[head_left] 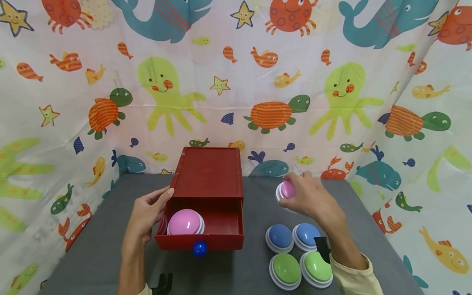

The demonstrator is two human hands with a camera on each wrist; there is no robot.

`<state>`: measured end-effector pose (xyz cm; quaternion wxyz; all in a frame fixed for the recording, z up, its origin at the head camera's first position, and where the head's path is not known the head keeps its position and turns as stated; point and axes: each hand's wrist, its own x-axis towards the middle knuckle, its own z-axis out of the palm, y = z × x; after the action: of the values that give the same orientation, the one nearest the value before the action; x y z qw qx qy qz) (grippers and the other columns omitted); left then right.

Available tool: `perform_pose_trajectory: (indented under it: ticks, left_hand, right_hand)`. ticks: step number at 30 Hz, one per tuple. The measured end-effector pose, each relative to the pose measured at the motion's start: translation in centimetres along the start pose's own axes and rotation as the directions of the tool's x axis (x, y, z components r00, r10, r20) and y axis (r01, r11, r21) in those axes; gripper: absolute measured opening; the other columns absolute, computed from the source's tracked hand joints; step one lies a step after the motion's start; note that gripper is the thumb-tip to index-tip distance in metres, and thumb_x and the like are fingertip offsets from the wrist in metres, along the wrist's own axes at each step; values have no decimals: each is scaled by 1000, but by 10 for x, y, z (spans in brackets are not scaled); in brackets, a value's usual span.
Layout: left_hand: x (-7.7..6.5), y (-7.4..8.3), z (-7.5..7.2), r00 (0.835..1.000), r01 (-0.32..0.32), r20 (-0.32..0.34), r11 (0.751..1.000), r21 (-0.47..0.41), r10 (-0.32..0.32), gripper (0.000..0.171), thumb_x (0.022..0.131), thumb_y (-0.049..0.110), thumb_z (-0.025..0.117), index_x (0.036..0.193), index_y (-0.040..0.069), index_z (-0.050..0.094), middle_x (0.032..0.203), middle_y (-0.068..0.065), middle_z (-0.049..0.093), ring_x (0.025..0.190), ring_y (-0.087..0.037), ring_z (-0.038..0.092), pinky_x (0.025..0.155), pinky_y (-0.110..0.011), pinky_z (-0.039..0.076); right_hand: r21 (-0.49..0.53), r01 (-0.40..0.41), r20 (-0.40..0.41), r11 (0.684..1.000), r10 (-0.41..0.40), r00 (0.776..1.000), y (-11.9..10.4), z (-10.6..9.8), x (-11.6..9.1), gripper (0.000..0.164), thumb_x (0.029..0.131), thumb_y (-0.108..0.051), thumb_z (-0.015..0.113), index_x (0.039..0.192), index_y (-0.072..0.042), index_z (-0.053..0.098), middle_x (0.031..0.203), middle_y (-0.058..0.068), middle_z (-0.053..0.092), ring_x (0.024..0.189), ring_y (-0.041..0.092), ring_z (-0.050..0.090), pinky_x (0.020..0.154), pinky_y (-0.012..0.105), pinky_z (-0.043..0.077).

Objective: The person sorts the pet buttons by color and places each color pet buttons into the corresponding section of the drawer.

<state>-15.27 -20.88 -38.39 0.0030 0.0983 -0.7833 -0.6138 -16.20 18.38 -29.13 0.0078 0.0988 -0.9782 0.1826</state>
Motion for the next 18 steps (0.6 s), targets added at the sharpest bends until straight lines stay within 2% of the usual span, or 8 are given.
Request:
perform_pose_trajectory:
  ticks: [4,11,18]
  left_hand:
    - [1,0,2,1000,2,-3,1000,3,-2,77,98,62,62,157,15,49,160,-19,50,141,-46,56,108,-52,52]
    - [2,0,1,1000,3,-10,1000,2,-3,75,98,61,62,156,14,50,159,-18,51,140,-44,56,108,-52,53]
    - [9,0,0,1000,3,-5,1000,6,-3,76,98,62,62,155,13,51,159,-19,51,140,-44,55,109,-53,52]
  right_hand:
    - [27,18,-1,999,-18,1000,-14,-5,-9,66,80,-27,83,138,-4,61,116,23,60,103,35,58,66,35,60]
    - [41,47,-10,998,-47,999,-44,-6,-17,78,78,-29,83,147,-11,53,119,21,60,108,33,58,64,33,62]
    - [57,102,-24,993,-100,995,-81,3,-20,72,79,-30,82,142,-15,53,122,15,62,112,31,58,71,37,65]
